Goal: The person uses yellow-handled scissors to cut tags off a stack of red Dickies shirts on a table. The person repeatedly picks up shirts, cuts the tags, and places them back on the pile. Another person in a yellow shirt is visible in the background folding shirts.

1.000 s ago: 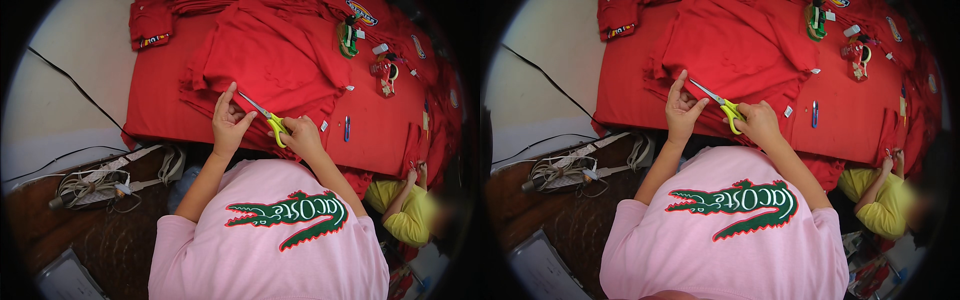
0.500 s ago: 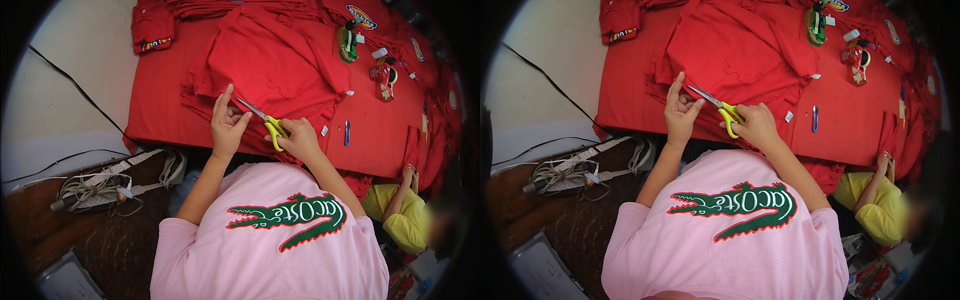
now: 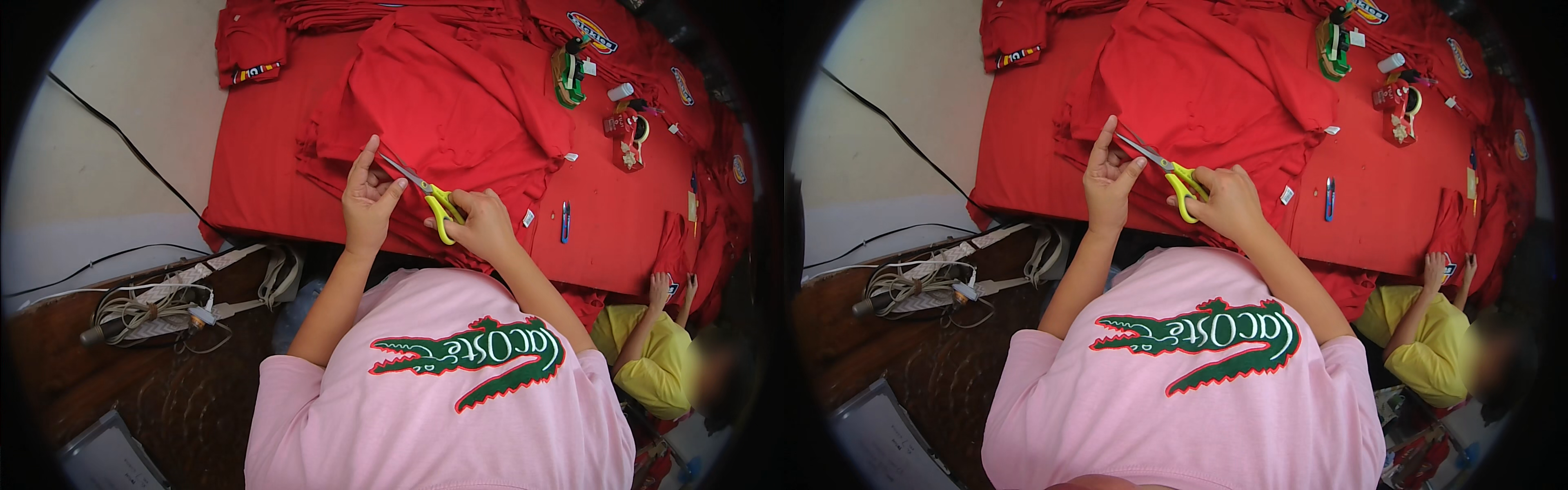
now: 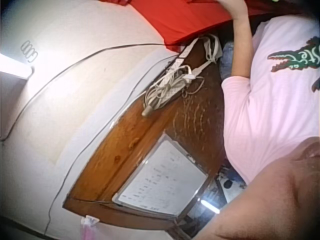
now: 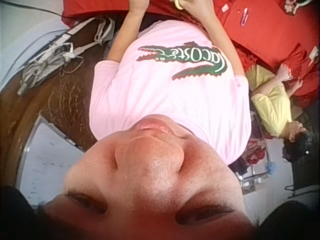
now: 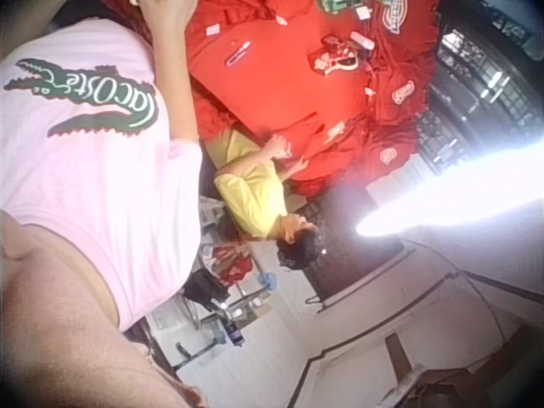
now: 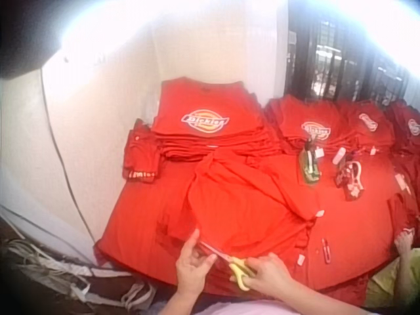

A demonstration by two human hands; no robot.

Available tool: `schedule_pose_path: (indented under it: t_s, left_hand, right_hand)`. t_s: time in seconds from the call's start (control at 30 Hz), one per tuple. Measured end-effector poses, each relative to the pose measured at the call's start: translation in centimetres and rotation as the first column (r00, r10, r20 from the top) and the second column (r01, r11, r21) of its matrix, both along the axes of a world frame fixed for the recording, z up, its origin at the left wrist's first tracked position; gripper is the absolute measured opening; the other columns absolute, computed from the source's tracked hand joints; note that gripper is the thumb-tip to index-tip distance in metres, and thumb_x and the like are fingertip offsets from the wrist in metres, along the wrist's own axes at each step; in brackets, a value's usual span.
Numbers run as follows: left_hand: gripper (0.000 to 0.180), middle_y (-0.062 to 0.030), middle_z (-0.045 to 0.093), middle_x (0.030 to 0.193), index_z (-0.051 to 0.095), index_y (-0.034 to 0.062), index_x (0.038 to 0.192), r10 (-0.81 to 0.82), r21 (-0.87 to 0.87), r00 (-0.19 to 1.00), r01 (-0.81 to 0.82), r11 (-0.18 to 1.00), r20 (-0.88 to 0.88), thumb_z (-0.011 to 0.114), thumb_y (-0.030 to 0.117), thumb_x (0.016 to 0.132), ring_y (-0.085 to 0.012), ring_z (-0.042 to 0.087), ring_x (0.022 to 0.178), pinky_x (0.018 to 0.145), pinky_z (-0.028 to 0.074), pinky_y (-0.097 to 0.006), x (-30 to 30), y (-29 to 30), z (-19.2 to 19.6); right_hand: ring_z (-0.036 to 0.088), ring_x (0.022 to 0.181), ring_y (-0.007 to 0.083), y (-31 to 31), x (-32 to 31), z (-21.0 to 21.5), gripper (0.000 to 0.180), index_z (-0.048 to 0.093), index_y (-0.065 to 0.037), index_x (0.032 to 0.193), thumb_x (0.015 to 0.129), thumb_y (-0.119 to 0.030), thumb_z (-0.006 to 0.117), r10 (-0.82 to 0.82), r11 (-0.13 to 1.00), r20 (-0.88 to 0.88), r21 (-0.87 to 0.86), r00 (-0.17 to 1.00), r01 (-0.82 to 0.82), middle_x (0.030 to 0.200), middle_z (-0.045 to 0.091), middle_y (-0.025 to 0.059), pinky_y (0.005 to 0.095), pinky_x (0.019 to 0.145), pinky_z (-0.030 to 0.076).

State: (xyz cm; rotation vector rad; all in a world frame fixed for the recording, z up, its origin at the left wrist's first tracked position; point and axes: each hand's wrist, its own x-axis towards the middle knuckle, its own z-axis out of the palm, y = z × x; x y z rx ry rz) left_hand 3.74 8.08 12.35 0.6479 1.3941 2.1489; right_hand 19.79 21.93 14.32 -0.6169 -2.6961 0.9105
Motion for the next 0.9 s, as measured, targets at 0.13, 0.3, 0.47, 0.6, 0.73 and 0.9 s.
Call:
schedule_pose_path:
  t_s: [0.13, 0.3, 0.47, 0.6, 0.73, 0.9]
  left_hand:
    - [0.075, -0.0086, 0.062, 0.139, 0.041, 0.0, 0.16, 0.008, 0.031, 1.0, -0.008, 0.999, 0.01, 0.07, -0.014, 0.092, -0.0126, 0.062, 0.117, 0.1, 0.054, -0.027, 0.1, 0.1, 0.6]
    - [0.069, -0.0058, 0.063, 0.135, 0.047, 0.0, 0.157, 0.081, -0.043, 0.996, -0.082, 0.996, -0.025, 0.07, -0.011, 0.093, -0.0125, 0.062, 0.117, 0.101, 0.053, -0.026, -0.9, 0.4, -0.6]
    - [0.068, -0.0018, 0.06, 0.128, 0.048, 0.0009, 0.157, 0.13, -0.053, 0.99, -0.133, 0.99, -0.061, 0.069, -0.012, 0.093, -0.0066, 0.058, 0.102, 0.094, 0.051, -0.022, -1.5, 0.3, -0.6]
    - [0.071, -0.0021, 0.052, 0.139, 0.046, 0.0022, 0.158, 0.153, -0.064, 0.981, -0.161, 0.985, -0.117, 0.069, -0.013, 0.093, -0.0042, 0.051, 0.091, 0.089, 0.05, -0.019, -1.3, 0.6, 0.6]
    - [0.073, -0.0036, 0.044, 0.15, 0.045, 0.0033, 0.159, 0.154, -0.133, 0.959, -0.189, 0.973, -0.236, 0.069, -0.013, 0.093, -0.0037, 0.05, 0.09, 0.085, 0.052, -0.018, -2.1, -0.2, -0.1]
    - [0.075, -0.0053, 0.042, 0.152, 0.044, 0.0033, 0.16, 0.126, -0.144, 0.956, -0.168, 0.975, -0.265, 0.068, -0.016, 0.091, -0.0037, 0.053, 0.094, 0.084, 0.054, -0.018, -2.3, -0.4, -0.3]
  right_hand:
    - [0.053, 0.056, 0.0323, 0.4, 0.0, -1.1, 0.041, 0.072, -0.007, 0.085, 0.079, -0.045, 0.085, -0.011, 1.0, 0.025, -0.008, 1.0, 0.011, 0.063, 0.062, 0.0099, 0.0416, 0.068, 0.041]
    - [0.054, 0.056, 0.0318, 0.3, 0.1, -0.9, 0.032, 0.075, -0.007, 0.086, 0.08, -0.037, 0.083, -0.01, 0.997, 0.063, -0.071, 0.998, 0.015, 0.063, 0.063, 0.0096, 0.041, 0.068, 0.043]
    - [0.055, 0.056, 0.0299, 0.3, -0.2, -0.2, 0.029, 0.076, -0.007, 0.086, 0.079, -0.034, 0.082, 0.012, 1.0, 0.002, -0.02, 1.0, -0.012, 0.061, 0.061, 0.009, 0.0409, 0.067, 0.041]
    - [0.056, 0.056, 0.03, 0.4, -0.4, -0.1, 0.033, 0.074, -0.008, 0.084, 0.078, -0.039, 0.083, 0.004, 0.999, -0.014, 0.045, 1.0, -0.003, 0.06, 0.06, 0.0087, 0.0409, 0.066, 0.039]
    - [0.055, 0.057, 0.0301, 0.6, 0.2, 0.1, 0.039, 0.068, -0.009, 0.076, 0.078, -0.044, 0.084, 0.011, 0.996, -0.013, 0.083, 1.0, -0.01, 0.06, 0.06, 0.0089, 0.0411, 0.066, 0.038]
    - [0.056, 0.057, 0.0295, 0.8, 0.6, -0.5, 0.042, 0.064, -0.009, 0.073, 0.078, -0.046, 0.084, 0.032, 0.99, -0.018, 0.136, 0.999, -0.03, 0.059, 0.058, 0.0084, 0.042, 0.065, 0.036]
